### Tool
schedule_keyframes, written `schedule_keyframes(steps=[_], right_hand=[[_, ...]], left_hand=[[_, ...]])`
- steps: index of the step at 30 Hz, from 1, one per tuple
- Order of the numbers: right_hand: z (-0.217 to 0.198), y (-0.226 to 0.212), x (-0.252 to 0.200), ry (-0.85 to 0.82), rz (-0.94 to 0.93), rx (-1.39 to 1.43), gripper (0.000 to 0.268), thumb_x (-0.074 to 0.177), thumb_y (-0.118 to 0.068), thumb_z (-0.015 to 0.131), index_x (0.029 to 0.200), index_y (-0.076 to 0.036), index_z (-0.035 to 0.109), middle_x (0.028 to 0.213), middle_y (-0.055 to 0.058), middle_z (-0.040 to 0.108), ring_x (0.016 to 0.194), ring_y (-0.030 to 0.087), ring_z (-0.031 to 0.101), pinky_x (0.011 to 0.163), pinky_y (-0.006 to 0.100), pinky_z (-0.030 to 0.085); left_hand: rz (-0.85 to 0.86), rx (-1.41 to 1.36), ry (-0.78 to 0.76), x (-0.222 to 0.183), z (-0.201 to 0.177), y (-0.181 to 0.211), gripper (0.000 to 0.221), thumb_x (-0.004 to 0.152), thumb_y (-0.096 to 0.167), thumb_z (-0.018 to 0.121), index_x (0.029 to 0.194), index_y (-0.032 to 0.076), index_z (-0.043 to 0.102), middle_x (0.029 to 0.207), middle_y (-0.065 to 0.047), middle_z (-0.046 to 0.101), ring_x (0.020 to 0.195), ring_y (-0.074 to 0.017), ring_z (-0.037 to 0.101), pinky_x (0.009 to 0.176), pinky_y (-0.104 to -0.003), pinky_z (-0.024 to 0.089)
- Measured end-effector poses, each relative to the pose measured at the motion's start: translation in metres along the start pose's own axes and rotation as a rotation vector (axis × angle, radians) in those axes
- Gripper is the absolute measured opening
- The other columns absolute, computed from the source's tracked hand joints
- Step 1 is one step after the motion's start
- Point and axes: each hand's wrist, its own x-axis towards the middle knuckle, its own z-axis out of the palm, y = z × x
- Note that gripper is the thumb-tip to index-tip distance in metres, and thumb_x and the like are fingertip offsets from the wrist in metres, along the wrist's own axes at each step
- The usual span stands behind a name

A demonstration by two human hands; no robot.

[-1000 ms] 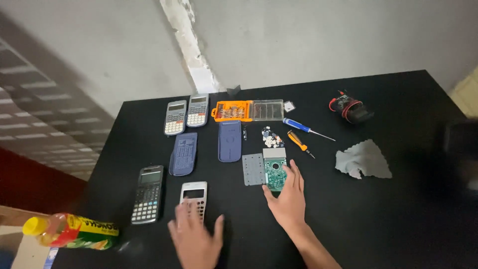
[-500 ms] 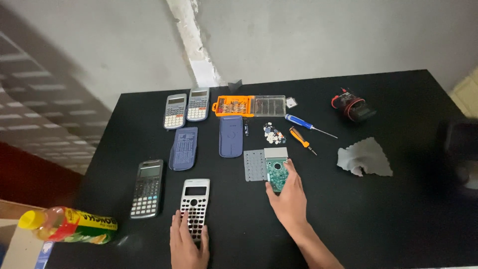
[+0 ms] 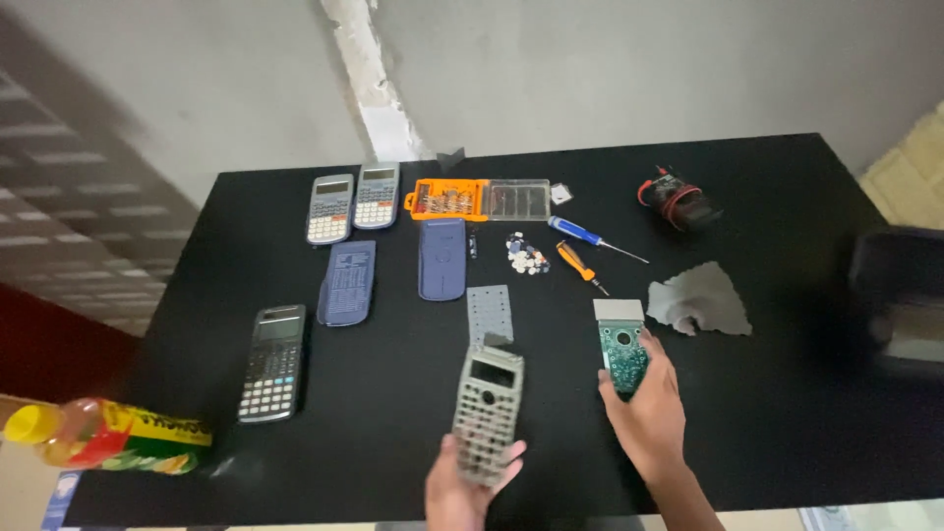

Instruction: Reassembling a calculator by placing individual buttons into the front casing.

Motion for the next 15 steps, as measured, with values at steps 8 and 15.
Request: schedule_keyframes(steps=[8,15], right_hand=[[0.015,0.005,-0.059,-0.08,-0.288,0.218,0.046,0.097,-0.037,0.053,0.138,-0.018,0.059,0.153,0.0,0.055,0.145,0.022,0.047,0.115,0.045,0.041],[0.038,0.03,-0.061,-0.008,-0.642,0.086,0.04,0.094,-0.031,0.068,0.13,-0.013,0.07,0.147,0.004,0.062,0.142,0.026,0.051,0.11,0.047,0.047]], left_hand=[[-0.116,0.436,-0.008,-0.013,0.05,-0.038,0.041,0.106,0.026,0.051,0.135,0.004,0.07,0.129,-0.015,0.075,0.116,-0.0296,0.071,0.102,-0.044,0.059],[0.626,1.905,-0.162,-0.016,0.037,0.008,0.057,0.097,0.067,0.048,0.079,0.024,0.079,0.074,-0.01,0.075,0.079,-0.037,0.072,0.07,-0.045,0.055]])
